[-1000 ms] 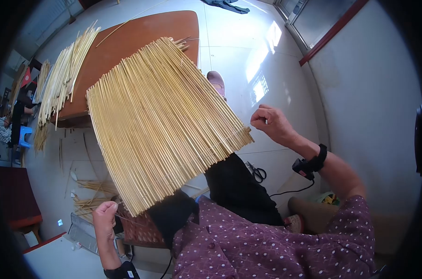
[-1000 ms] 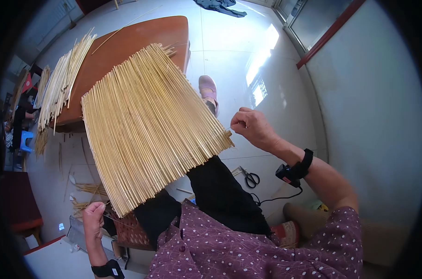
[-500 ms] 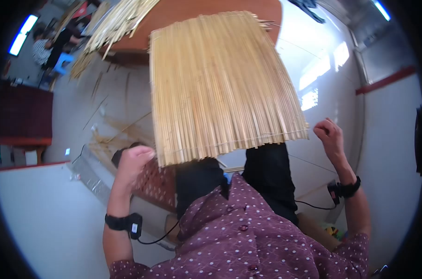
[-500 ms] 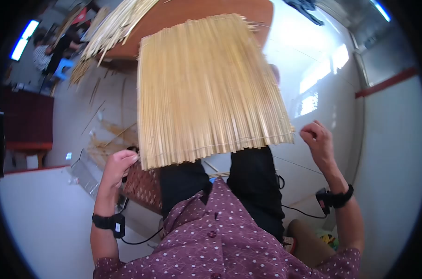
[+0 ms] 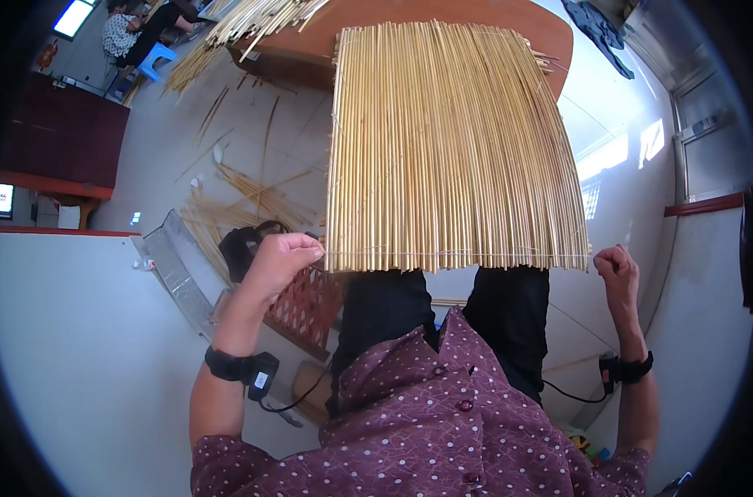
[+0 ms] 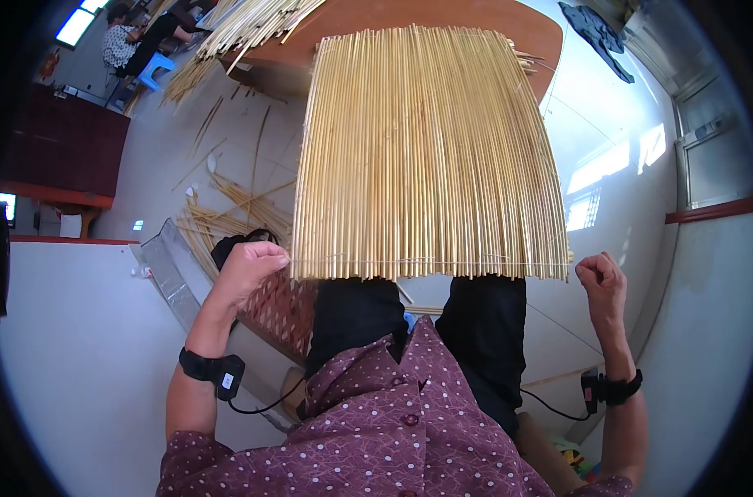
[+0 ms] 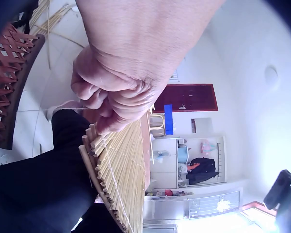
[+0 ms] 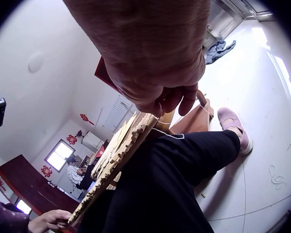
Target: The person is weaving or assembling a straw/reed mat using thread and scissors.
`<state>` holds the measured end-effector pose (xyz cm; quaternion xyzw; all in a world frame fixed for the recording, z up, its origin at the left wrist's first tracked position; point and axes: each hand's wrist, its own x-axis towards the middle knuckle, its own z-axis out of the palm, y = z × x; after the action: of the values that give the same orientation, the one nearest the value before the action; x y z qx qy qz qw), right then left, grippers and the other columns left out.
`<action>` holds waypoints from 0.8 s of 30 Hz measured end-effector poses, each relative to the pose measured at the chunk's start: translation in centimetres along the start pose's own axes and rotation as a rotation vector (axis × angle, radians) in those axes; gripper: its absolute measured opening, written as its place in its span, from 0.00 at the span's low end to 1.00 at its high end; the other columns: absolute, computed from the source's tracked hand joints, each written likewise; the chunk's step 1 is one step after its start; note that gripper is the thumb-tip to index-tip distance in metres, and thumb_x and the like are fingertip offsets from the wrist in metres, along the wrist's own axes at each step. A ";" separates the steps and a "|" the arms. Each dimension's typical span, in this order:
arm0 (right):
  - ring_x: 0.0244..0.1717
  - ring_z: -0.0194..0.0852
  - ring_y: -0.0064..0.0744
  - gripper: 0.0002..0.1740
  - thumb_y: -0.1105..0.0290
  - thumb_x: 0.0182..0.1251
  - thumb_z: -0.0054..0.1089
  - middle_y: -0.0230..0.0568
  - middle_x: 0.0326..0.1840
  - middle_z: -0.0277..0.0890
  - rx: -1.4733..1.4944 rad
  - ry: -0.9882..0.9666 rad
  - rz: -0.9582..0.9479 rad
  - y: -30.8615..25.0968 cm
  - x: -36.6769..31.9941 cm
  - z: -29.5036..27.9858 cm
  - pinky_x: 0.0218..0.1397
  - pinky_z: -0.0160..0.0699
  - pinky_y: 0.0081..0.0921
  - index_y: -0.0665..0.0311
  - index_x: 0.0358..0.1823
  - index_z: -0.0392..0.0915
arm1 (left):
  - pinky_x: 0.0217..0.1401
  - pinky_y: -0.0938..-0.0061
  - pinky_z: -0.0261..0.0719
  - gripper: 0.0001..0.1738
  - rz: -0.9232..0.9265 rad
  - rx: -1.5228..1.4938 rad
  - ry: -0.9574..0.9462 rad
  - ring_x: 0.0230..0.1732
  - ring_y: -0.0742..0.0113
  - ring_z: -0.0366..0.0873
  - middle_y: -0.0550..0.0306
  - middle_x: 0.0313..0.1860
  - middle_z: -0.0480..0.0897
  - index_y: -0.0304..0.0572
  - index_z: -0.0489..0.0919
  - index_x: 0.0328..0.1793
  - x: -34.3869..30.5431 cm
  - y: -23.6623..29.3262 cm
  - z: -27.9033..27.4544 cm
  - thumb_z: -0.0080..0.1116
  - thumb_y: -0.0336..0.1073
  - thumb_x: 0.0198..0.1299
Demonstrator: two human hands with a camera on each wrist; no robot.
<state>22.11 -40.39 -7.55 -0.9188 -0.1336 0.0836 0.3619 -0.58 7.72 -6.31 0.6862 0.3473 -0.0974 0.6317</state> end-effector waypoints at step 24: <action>0.28 0.67 0.23 0.03 0.76 0.59 0.59 0.35 0.28 0.71 0.184 -0.048 0.024 0.3 -0.3 0.1 0.34 0.69 0.22 0.68 0.29 0.78 | 0.12 0.87 0.47 0.05 -0.090 0.054 0.053 0.11 0.89 0.55 0.72 0.17 0.72 0.37 0.80 0.37 -0.3 -0.1 -0.3 0.60 0.31 0.58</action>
<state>21.88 -40.67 -7.81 -0.8809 -0.1229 0.1218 0.4406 -0.92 7.91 -6.16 0.6891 0.3916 -0.1168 0.5984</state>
